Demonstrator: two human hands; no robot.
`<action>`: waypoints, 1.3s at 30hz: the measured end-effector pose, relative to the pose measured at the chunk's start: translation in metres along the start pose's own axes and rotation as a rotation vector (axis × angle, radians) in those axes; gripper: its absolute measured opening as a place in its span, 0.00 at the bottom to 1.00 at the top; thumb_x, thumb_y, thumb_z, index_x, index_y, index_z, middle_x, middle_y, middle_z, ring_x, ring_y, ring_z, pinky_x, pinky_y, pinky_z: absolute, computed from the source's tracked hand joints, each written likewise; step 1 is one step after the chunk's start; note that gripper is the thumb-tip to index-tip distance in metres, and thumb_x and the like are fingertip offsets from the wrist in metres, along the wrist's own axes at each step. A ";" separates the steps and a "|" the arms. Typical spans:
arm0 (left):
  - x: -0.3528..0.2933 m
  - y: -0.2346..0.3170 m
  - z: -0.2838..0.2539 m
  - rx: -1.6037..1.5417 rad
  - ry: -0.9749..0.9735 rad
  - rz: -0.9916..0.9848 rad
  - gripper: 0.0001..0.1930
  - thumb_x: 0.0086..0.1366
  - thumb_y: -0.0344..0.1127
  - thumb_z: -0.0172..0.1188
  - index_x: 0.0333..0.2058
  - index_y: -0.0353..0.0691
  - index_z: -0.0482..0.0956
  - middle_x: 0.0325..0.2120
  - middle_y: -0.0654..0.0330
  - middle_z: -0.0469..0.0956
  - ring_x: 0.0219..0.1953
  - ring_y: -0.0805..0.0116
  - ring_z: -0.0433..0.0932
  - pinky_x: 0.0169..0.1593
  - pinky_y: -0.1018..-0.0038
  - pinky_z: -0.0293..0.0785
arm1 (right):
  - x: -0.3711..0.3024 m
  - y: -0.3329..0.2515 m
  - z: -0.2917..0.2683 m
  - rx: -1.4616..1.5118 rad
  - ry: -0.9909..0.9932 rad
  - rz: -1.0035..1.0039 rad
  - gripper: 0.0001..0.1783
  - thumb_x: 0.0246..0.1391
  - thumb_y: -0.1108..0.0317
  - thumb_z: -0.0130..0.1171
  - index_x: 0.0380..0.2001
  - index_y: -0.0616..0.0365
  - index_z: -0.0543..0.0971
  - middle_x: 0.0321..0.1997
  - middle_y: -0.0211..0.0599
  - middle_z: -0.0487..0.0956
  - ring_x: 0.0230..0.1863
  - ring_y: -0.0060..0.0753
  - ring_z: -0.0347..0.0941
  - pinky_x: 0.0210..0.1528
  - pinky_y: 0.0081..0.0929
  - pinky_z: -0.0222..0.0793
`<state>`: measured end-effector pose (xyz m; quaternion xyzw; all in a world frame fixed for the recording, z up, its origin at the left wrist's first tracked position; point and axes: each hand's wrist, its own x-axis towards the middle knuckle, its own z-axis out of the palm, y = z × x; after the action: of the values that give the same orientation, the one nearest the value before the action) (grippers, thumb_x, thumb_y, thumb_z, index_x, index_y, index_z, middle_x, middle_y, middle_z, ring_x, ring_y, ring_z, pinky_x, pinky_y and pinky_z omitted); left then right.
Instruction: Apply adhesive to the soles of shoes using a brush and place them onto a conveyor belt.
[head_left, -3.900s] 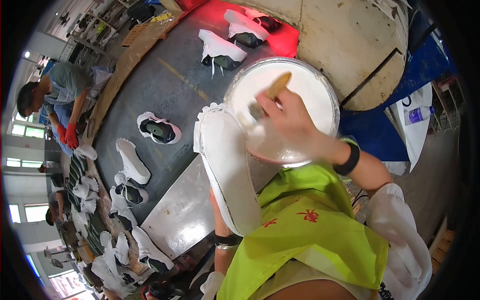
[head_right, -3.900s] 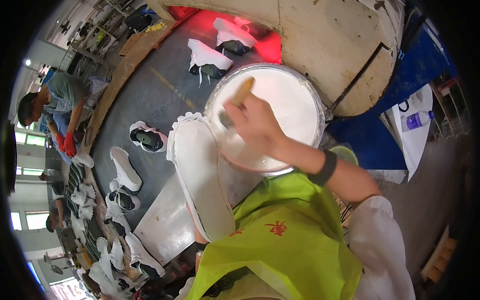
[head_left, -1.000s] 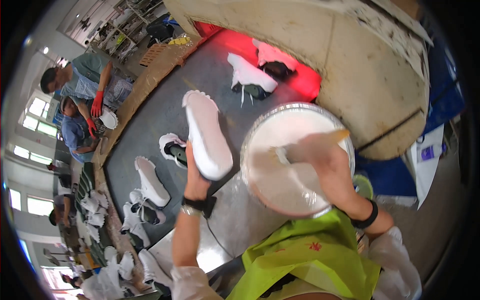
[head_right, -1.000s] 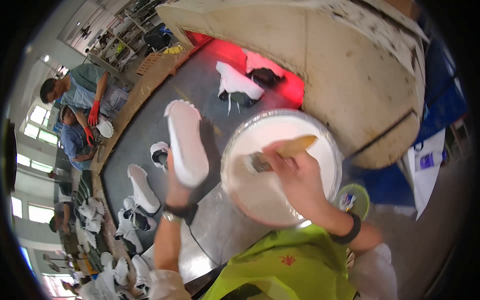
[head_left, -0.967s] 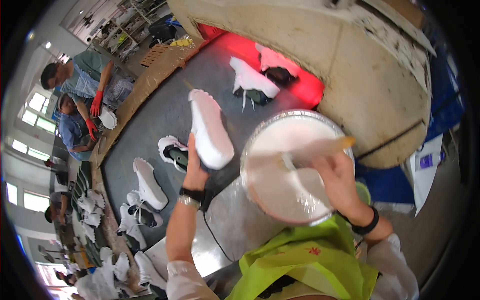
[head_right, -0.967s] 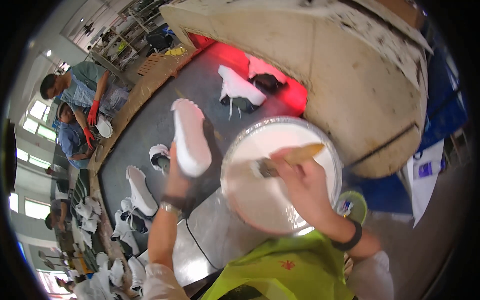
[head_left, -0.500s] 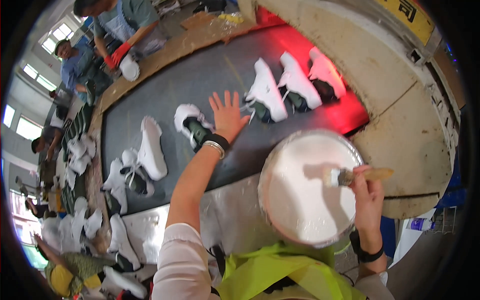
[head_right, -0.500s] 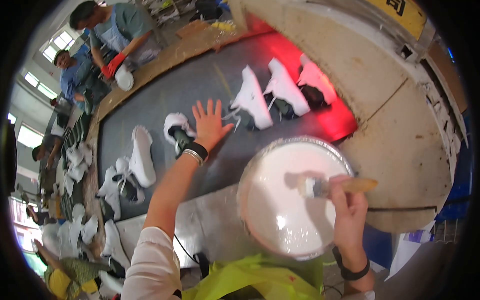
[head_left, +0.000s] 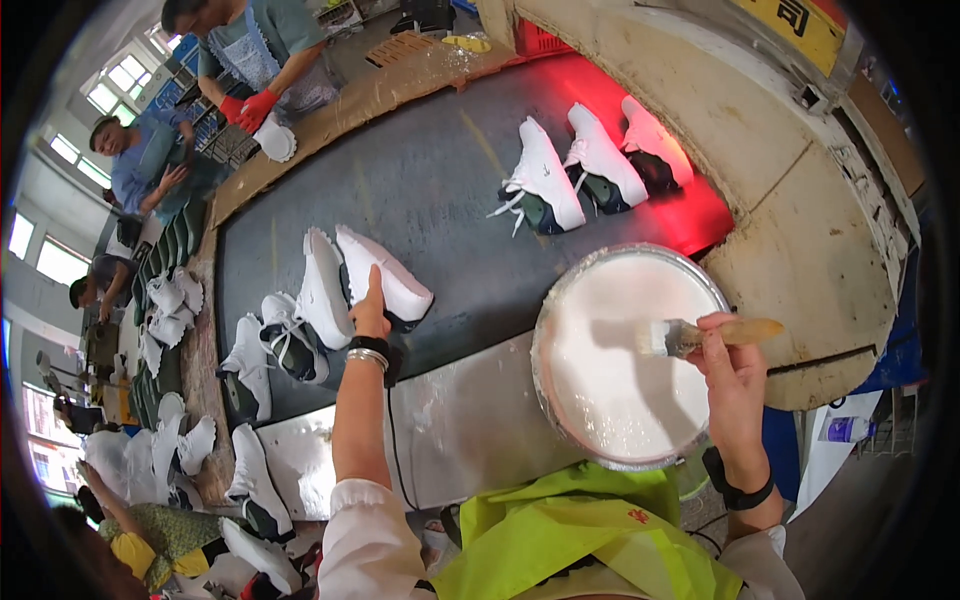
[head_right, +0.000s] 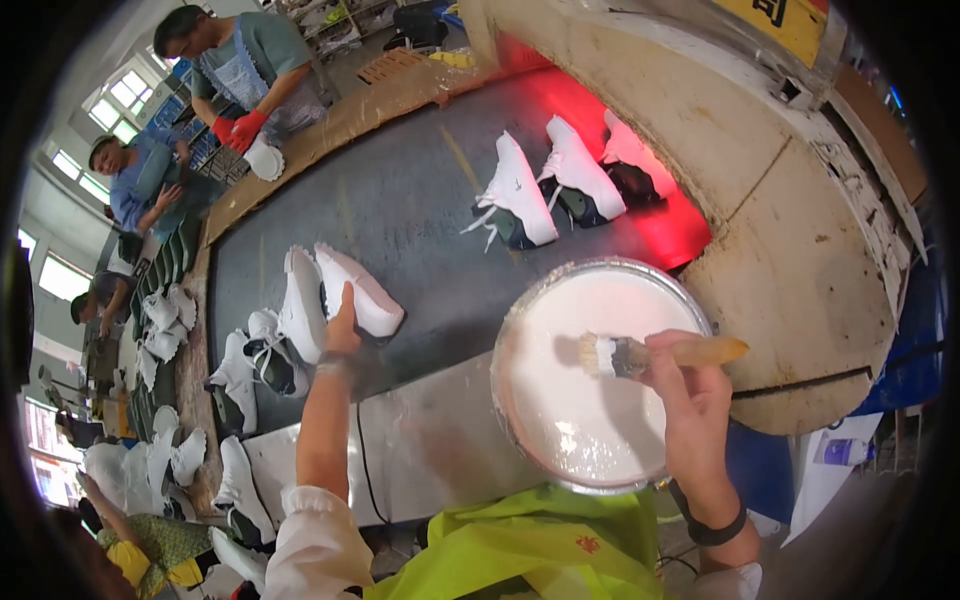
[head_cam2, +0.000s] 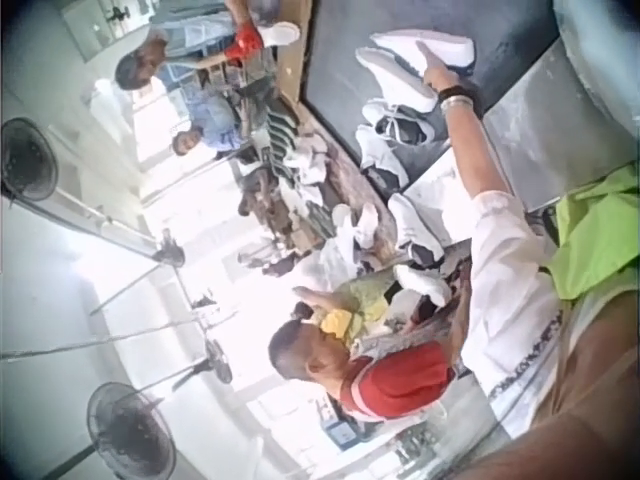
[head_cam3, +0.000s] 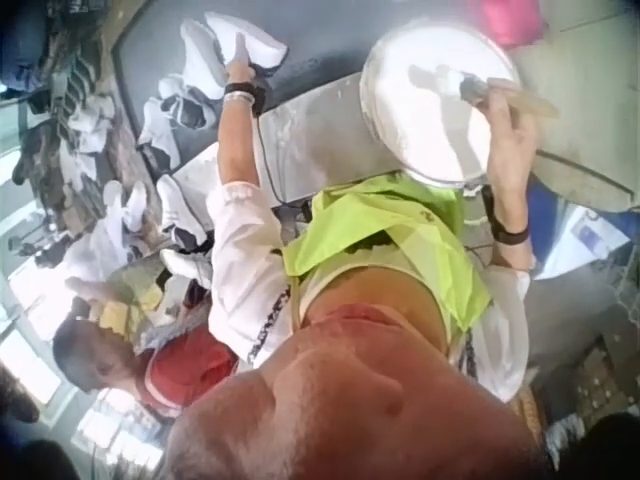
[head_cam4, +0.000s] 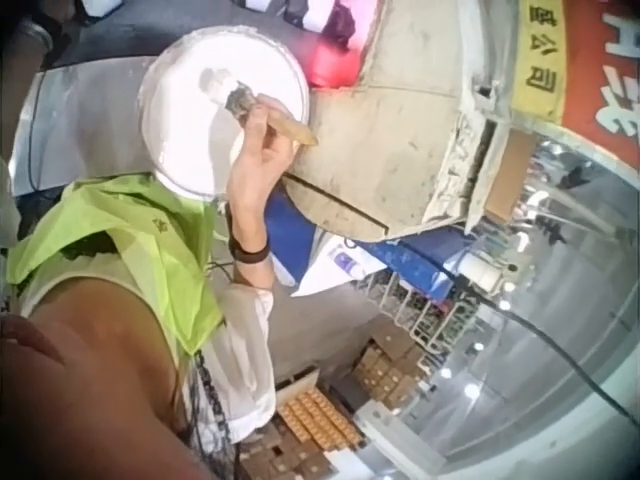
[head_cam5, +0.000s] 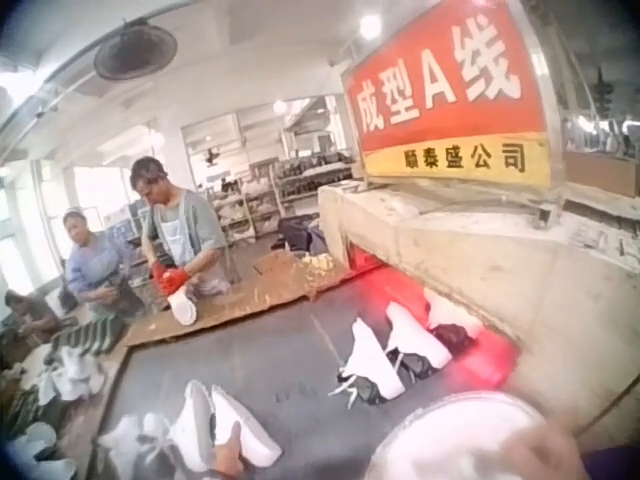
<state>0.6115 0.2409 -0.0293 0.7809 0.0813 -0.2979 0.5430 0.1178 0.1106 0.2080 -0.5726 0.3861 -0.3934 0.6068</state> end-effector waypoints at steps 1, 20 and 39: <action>-0.003 0.004 0.017 -0.086 0.065 0.008 0.74 0.43 0.75 0.62 0.60 0.12 0.29 0.64 0.41 0.54 0.63 0.54 0.60 0.63 0.70 0.56 | 0.004 0.003 0.000 -0.015 0.018 0.027 0.09 0.63 0.70 0.52 0.42 0.64 0.75 0.45 0.31 0.73 0.41 0.21 0.71 0.43 0.23 0.72; -0.051 0.086 0.094 0.662 0.272 0.727 0.66 0.43 0.55 0.72 0.63 0.21 0.34 0.42 0.33 0.75 0.47 0.42 0.77 0.50 0.59 0.73 | 0.010 0.003 0.017 -0.009 0.112 -0.019 0.08 0.64 0.69 0.52 0.42 0.62 0.74 0.40 0.30 0.74 0.41 0.20 0.71 0.44 0.21 0.71; -0.312 -0.118 -0.061 -0.992 -0.734 -0.105 0.31 0.69 0.55 0.44 0.62 0.38 0.59 0.52 0.52 0.71 0.50 0.59 0.73 0.52 0.66 0.73 | -0.017 0.033 0.001 -0.149 -0.055 0.005 0.09 0.61 0.68 0.54 0.41 0.60 0.78 0.37 0.28 0.79 0.38 0.18 0.74 0.42 0.19 0.71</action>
<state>0.3288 0.4038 0.0633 0.2769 0.0565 -0.5000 0.8186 0.1130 0.1273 0.1751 -0.6258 0.3989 -0.3464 0.5738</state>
